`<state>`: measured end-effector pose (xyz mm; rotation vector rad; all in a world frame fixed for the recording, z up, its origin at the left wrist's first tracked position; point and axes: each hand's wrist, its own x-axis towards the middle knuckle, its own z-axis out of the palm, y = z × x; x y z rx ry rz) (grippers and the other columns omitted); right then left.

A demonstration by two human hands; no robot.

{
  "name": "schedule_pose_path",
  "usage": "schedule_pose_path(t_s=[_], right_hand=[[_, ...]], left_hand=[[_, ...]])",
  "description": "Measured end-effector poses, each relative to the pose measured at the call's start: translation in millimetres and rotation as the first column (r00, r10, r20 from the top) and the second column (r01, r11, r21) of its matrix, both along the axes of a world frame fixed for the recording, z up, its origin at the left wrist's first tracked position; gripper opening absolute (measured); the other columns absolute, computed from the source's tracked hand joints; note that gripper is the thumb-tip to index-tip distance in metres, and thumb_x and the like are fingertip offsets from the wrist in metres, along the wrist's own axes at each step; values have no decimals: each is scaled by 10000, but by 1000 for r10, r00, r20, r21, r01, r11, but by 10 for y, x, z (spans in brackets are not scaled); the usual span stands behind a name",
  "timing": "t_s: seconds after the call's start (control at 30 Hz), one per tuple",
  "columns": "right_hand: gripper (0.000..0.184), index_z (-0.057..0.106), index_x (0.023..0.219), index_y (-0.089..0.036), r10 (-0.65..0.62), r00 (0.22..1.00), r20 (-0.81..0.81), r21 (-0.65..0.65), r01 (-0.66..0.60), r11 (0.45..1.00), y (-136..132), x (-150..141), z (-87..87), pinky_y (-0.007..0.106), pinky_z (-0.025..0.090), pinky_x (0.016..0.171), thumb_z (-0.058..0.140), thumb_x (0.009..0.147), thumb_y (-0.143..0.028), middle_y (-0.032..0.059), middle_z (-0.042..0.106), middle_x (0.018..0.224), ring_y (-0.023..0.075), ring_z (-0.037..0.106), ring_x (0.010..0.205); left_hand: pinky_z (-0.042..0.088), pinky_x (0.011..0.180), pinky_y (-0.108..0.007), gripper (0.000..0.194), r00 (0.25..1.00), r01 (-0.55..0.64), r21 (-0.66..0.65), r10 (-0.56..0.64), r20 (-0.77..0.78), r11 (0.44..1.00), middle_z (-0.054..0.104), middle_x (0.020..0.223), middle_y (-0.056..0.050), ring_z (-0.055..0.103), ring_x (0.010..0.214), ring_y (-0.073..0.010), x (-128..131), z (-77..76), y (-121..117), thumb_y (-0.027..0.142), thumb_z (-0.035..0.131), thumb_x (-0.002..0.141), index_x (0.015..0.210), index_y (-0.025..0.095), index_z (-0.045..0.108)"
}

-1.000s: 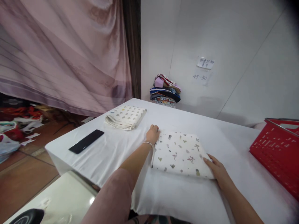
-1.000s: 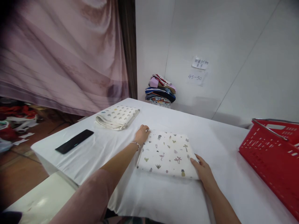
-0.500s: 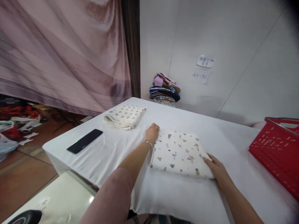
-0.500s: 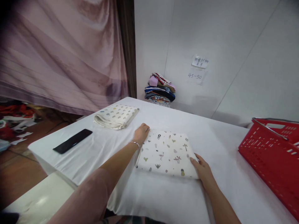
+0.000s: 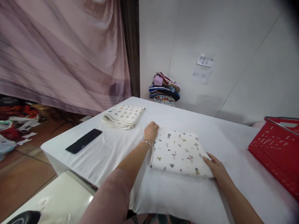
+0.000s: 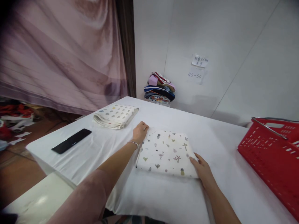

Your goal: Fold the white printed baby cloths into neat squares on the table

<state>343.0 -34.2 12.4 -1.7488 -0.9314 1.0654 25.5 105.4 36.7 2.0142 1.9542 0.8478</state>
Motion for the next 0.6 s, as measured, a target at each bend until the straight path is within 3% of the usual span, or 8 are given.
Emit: schedule_pose_path(t_s=[0.2,0.6], right_hand=[[582,603,1146,-182,-10,999,31,22,9,1000,-11,-28,40,289,519,641,689,642,-460,49,705,915,227,656,761],[609,571,1183,-190,4,999,-38,19,-4,1000,-14,-25,14,290,521,644,687,651,-462,48,704,936,222,660,767]], left_hand=[[405,746,-251,190,993,-63,-130,76,94,989,638,1010,-2,565,908,-158,-9,16,15,222,465,828,825,253,652],[398,681,-276,139,975,-129,-175,157,157,976,662,868,-37,583,819,-184,-21,-26,152,196,450,803,824,225,584]])
